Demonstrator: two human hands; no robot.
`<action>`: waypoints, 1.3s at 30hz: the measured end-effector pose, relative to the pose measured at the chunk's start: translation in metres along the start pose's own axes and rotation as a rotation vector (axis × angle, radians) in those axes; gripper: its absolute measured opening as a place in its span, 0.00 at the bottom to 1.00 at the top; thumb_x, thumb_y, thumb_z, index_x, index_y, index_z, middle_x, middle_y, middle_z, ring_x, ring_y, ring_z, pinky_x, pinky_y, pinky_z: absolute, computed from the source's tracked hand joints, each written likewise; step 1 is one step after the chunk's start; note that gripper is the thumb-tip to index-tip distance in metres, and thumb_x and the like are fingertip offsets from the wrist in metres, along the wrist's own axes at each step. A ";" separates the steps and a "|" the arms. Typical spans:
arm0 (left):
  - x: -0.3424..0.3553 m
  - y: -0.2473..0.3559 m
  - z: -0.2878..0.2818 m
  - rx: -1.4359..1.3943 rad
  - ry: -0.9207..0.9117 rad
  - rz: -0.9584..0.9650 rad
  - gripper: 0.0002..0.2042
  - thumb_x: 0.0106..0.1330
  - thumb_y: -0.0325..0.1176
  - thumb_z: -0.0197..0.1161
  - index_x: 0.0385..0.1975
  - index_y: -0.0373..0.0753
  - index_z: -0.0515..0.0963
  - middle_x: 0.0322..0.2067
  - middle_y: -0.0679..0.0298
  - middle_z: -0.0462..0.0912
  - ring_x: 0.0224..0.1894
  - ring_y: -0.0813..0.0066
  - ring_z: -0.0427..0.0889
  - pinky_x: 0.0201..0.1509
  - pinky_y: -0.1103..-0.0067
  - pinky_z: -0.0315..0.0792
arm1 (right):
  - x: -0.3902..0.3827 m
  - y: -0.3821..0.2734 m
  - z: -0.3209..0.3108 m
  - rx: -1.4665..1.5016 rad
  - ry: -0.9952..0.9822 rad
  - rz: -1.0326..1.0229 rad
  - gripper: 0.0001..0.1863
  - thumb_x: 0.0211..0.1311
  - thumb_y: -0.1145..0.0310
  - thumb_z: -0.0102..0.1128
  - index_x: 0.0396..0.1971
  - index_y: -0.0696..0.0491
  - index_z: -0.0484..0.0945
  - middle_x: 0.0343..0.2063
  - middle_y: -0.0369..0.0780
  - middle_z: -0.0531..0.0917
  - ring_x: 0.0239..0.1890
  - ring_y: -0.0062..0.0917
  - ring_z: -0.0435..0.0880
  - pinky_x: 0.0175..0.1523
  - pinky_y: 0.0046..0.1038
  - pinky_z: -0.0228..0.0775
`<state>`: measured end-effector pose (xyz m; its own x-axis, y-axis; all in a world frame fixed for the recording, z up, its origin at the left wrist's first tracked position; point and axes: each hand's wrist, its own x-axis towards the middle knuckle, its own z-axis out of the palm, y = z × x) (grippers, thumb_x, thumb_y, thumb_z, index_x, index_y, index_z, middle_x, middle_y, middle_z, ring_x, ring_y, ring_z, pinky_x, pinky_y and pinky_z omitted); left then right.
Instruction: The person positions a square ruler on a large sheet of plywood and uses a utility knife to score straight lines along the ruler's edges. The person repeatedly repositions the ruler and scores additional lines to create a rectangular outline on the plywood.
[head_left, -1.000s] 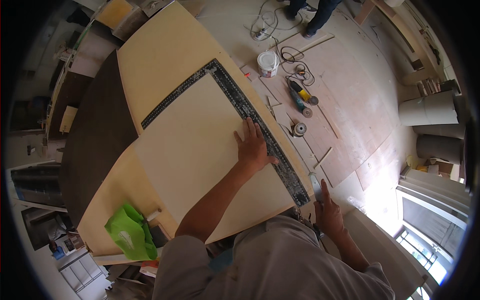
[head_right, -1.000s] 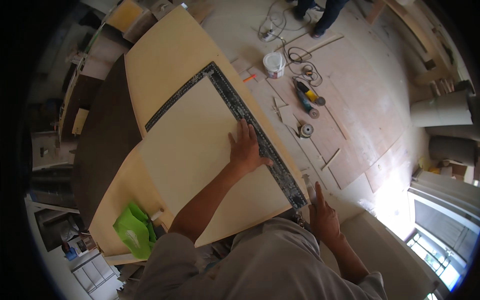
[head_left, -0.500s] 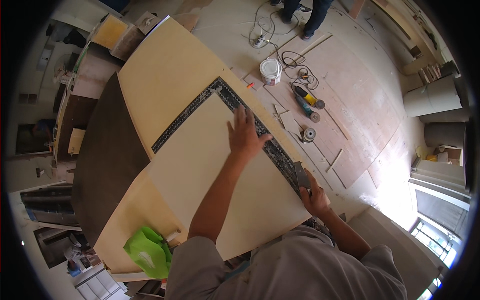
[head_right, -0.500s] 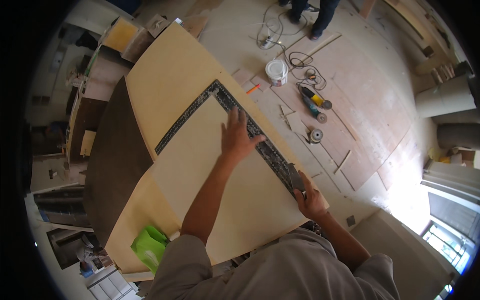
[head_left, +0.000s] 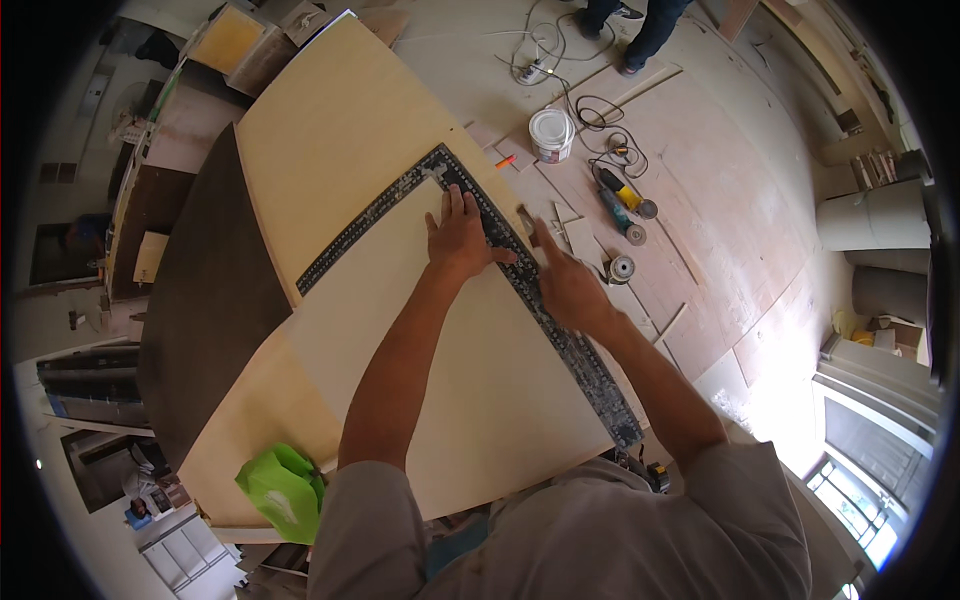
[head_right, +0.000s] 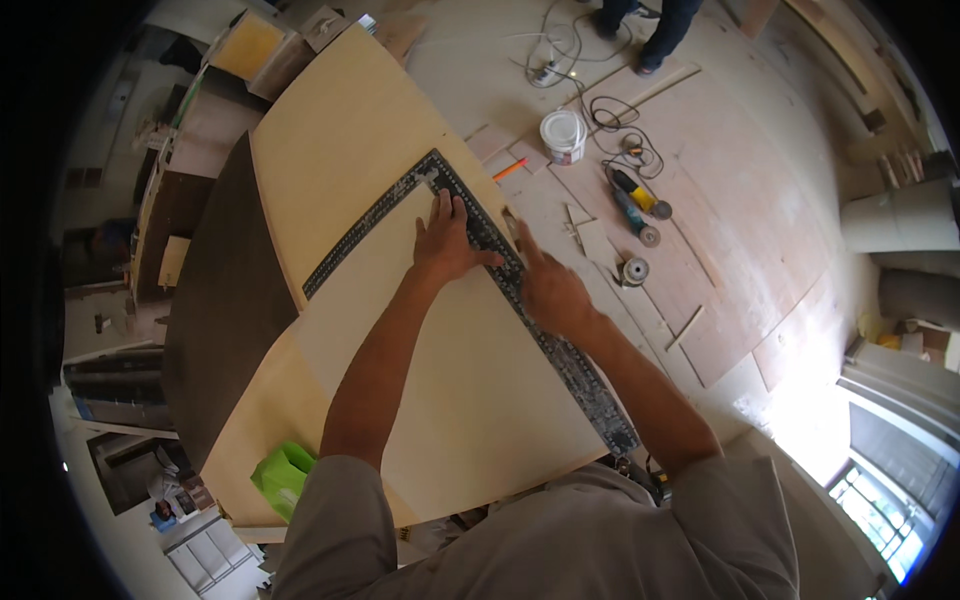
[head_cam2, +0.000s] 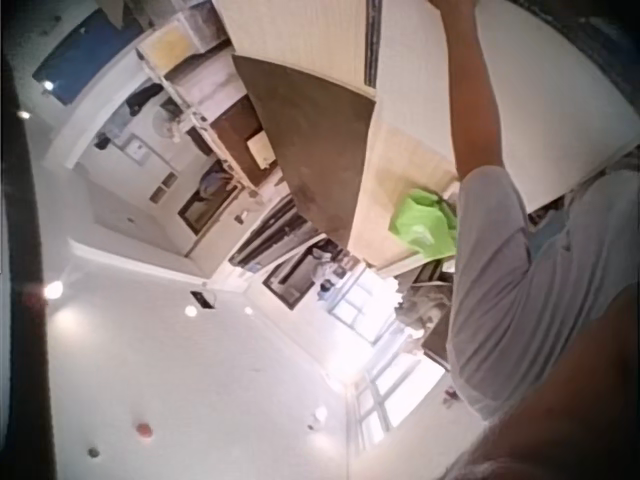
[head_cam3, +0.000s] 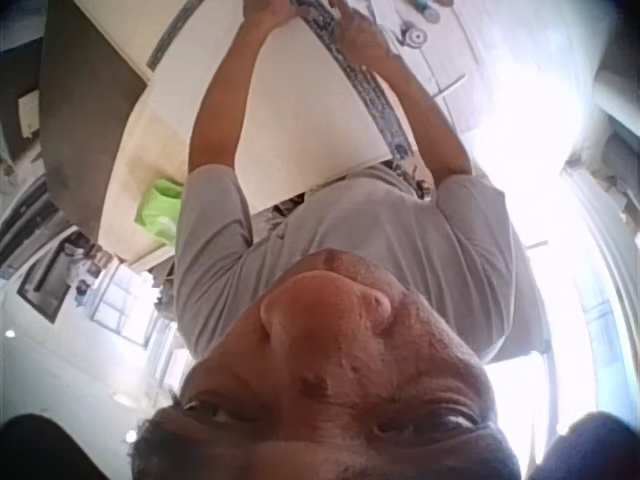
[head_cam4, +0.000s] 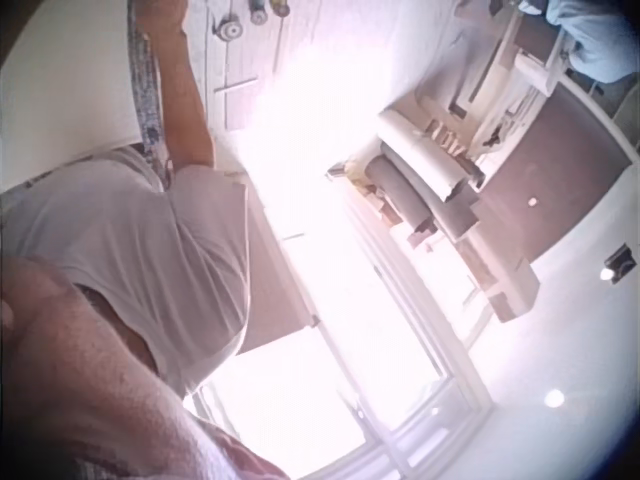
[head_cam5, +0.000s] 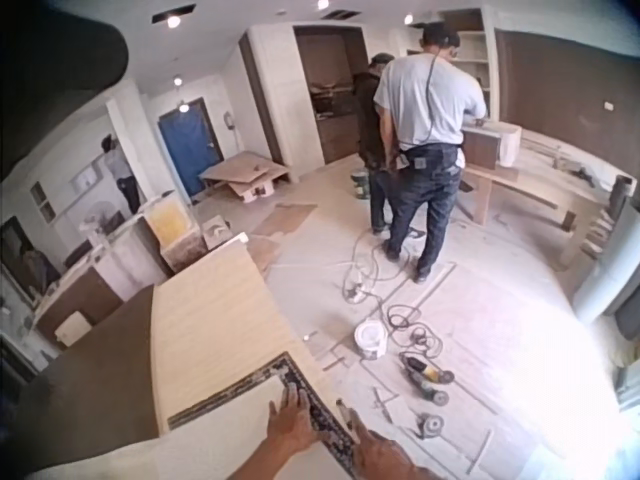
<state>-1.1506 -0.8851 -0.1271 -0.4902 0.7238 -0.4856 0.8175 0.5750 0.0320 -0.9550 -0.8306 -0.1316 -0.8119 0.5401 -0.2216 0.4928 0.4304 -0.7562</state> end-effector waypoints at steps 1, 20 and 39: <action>0.000 0.001 0.001 0.021 0.010 0.003 0.65 0.40 0.68 0.73 0.72 0.30 0.48 0.75 0.49 0.40 0.77 0.59 0.38 0.76 0.55 0.44 | 0.029 -0.010 0.000 -0.147 -0.011 -0.026 0.45 0.60 0.73 0.57 0.73 0.55 0.41 0.39 0.54 0.82 0.43 0.48 0.83 0.49 0.44 0.75; 0.004 0.002 0.003 -0.129 0.061 0.037 0.62 0.40 0.59 0.79 0.70 0.28 0.49 0.73 0.43 0.44 0.76 0.52 0.42 0.75 0.61 0.51 | 0.158 -0.018 0.025 -0.508 0.120 -0.234 0.41 0.63 0.58 0.56 0.72 0.57 0.51 0.25 0.50 0.84 0.28 0.40 0.87 0.36 0.38 0.80; 0.005 0.002 0.002 -0.025 0.011 0.022 0.64 0.43 0.65 0.74 0.71 0.28 0.46 0.74 0.44 0.41 0.77 0.54 0.40 0.74 0.60 0.52 | 0.158 -0.028 0.021 -0.484 0.014 -0.189 0.42 0.64 0.60 0.55 0.73 0.54 0.46 0.31 0.52 0.84 0.36 0.44 0.87 0.43 0.43 0.78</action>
<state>-1.1510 -0.8814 -0.1308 -0.4755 0.7405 -0.4749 0.8203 0.5682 0.0646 -1.1036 -0.7729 -0.1586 -0.8980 0.4289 -0.0984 0.4293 0.8048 -0.4100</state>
